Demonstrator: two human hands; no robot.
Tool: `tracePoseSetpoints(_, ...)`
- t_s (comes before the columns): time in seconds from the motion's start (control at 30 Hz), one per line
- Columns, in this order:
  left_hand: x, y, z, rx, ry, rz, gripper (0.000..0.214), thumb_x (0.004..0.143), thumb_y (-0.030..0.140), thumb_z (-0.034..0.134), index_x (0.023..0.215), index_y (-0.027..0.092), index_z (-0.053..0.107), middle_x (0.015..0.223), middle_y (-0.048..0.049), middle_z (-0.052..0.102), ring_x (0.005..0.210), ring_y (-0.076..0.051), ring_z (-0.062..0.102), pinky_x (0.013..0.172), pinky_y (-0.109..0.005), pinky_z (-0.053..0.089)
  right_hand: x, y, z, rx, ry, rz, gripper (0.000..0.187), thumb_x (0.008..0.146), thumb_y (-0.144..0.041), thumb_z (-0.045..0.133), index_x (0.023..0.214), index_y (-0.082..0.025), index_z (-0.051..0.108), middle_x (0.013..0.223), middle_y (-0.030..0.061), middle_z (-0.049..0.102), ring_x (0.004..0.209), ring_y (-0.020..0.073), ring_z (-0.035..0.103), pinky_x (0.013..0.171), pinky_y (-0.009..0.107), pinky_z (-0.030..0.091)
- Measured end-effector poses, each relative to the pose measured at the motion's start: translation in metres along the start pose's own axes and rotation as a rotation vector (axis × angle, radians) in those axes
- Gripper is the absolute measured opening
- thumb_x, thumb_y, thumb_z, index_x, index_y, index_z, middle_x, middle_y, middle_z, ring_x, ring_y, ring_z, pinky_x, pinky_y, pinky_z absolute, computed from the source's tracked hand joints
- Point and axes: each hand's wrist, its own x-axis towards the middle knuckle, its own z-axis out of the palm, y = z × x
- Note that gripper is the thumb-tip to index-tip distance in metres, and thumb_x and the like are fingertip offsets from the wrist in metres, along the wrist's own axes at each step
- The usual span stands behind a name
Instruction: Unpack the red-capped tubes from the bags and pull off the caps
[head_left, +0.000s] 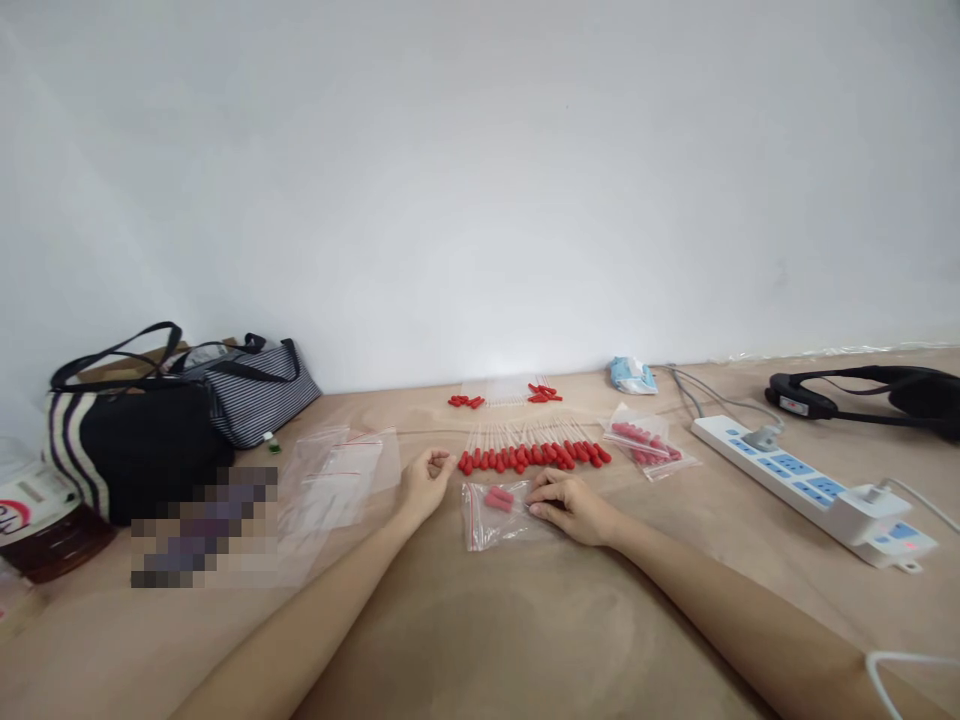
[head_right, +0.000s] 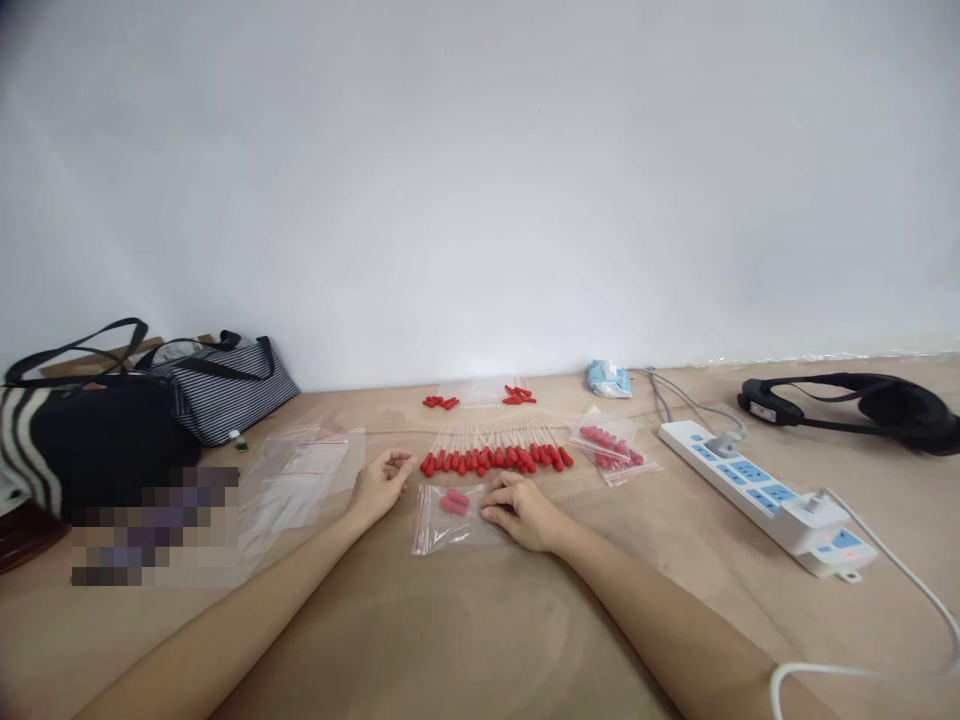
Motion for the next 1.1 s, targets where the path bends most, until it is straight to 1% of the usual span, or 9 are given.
tracePoseSetpoints(0.1, -0.025, 0.005, -0.006, 0.036, 0.009, 0.148, 0.017, 0.071, 0.033, 0.053, 0.071, 0.017, 0.057, 0.071, -0.0020, 0.059, 0.068, -0.015, 0.056, 0.065, -0.024, 0.044, 0.000, -0.001, 0.000, 0.006, 0.007, 0.002, 0.022, 0.083, -0.028, 0.048, 0.088, -0.019, 0.066, 0.086, 0.0062, 0.057, 0.080, 0.0146, 0.054, 0.074, 0.028, 0.044)
tracePoseSetpoints(0.17, -0.041, 0.008, -0.010, 0.085, -0.104, 0.328, 0.016, 0.072, 0.031, 0.053, 0.066, 0.018, 0.060, 0.071, -0.0029, 0.059, 0.070, -0.015, 0.055, 0.067, -0.025, 0.044, 0.000, -0.001, 0.001, 0.011, 0.009, 0.008, 0.021, 0.082, -0.027, 0.048, 0.088, -0.018, 0.066, 0.085, 0.0063, 0.057, 0.080, 0.0146, 0.054, 0.074, 0.028, 0.044)
tracePoseSetpoints(0.27, -0.056, 0.012, -0.013, 0.101, -0.316, 0.470, 0.017, 0.074, 0.026, 0.051, 0.080, 0.020, 0.066, 0.082, -0.0041, 0.062, 0.074, -0.015, 0.057, 0.070, -0.025, 0.045, 0.000, 0.000, 0.002, 0.027, 0.009, 0.032, 0.019, 0.081, -0.026, 0.050, 0.088, -0.018, 0.066, 0.085, 0.0061, 0.057, 0.080, 0.0149, 0.053, 0.074, 0.029, 0.043)
tracePoseSetpoints(0.33, -0.058, 0.014, -0.013, 0.098, -0.382, 0.472, 0.022, 0.073, 0.025, 0.052, 0.090, 0.022, 0.065, 0.092, -0.0041, 0.062, 0.079, -0.016, 0.057, 0.074, -0.026, 0.045, 0.000, 0.002, 0.003, 0.043, 0.001, 0.039, 0.018, 0.080, -0.026, 0.052, 0.090, -0.019, 0.066, 0.086, 0.0059, 0.058, 0.082, 0.0156, 0.053, 0.076, 0.030, 0.043)
tracePoseSetpoints(0.43, -0.055, 0.016, -0.011, 0.126, -0.399, 0.452, 0.030, 0.073, 0.025, 0.054, 0.101, 0.021, 0.062, 0.101, -0.0049, 0.060, 0.079, -0.016, 0.056, 0.073, -0.027, 0.045, -0.001, 0.004, 0.002, 0.074, -0.033, 0.013, 0.019, 0.078, -0.027, 0.054, 0.093, -0.020, 0.065, 0.090, 0.0058, 0.058, 0.087, 0.0164, 0.052, 0.080, 0.032, 0.041)
tracePoseSetpoints(0.57, -0.051, 0.020, -0.010, 0.149, -0.485, 0.538, 0.029, 0.077, 0.025, 0.050, 0.106, 0.022, 0.058, 0.101, -0.0053, 0.061, 0.090, -0.019, 0.052, 0.083, -0.031, 0.040, -0.001, 0.004, 0.001, 0.093, -0.094, -0.047, 0.021, 0.081, -0.024, 0.050, 0.097, -0.022, 0.064, 0.094, 0.0056, 0.057, 0.090, 0.0161, 0.050, 0.083, 0.033, 0.039)
tracePoseSetpoints(0.67, -0.051, 0.022, -0.009, 0.126, -0.500, 0.507, 0.031, 0.077, 0.028, 0.052, 0.107, 0.022, 0.056, 0.100, -0.0050, 0.060, 0.090, -0.019, 0.051, 0.083, -0.031, 0.040, -0.001, 0.002, 0.001, 0.091, -0.112, -0.055, 0.023, 0.083, -0.022, 0.047, 0.098, -0.024, 0.064, 0.095, 0.0046, 0.058, 0.091, 0.0160, 0.049, 0.084, 0.033, 0.038)
tracePoseSetpoints(0.9, -0.051, 0.024, -0.005, 0.203, -0.520, 0.547, 0.020, 0.077, 0.031, 0.051, 0.087, 0.019, 0.063, 0.082, -0.0044, 0.055, 0.081, -0.017, 0.049, 0.073, -0.027, 0.039, -0.002, -0.001, 0.004, 0.062, -0.039, 0.006, 0.020, 0.081, -0.023, 0.050, 0.096, -0.022, 0.064, 0.092, 0.0056, 0.059, 0.088, 0.0168, 0.051, 0.081, 0.033, 0.040)
tracePoseSetpoints(1.1, -0.055, 0.026, -0.011, 0.227, -0.475, 0.498, 0.015, 0.078, 0.028, 0.047, 0.075, 0.018, 0.057, 0.071, -0.0015, 0.056, 0.072, -0.016, 0.048, 0.067, -0.027, 0.039, -0.002, -0.003, 0.004, 0.051, -0.003, 0.027, 0.019, 0.080, -0.028, 0.052, 0.092, -0.020, 0.064, 0.089, 0.0059, 0.058, 0.086, 0.0163, 0.052, 0.078, 0.031, 0.041)
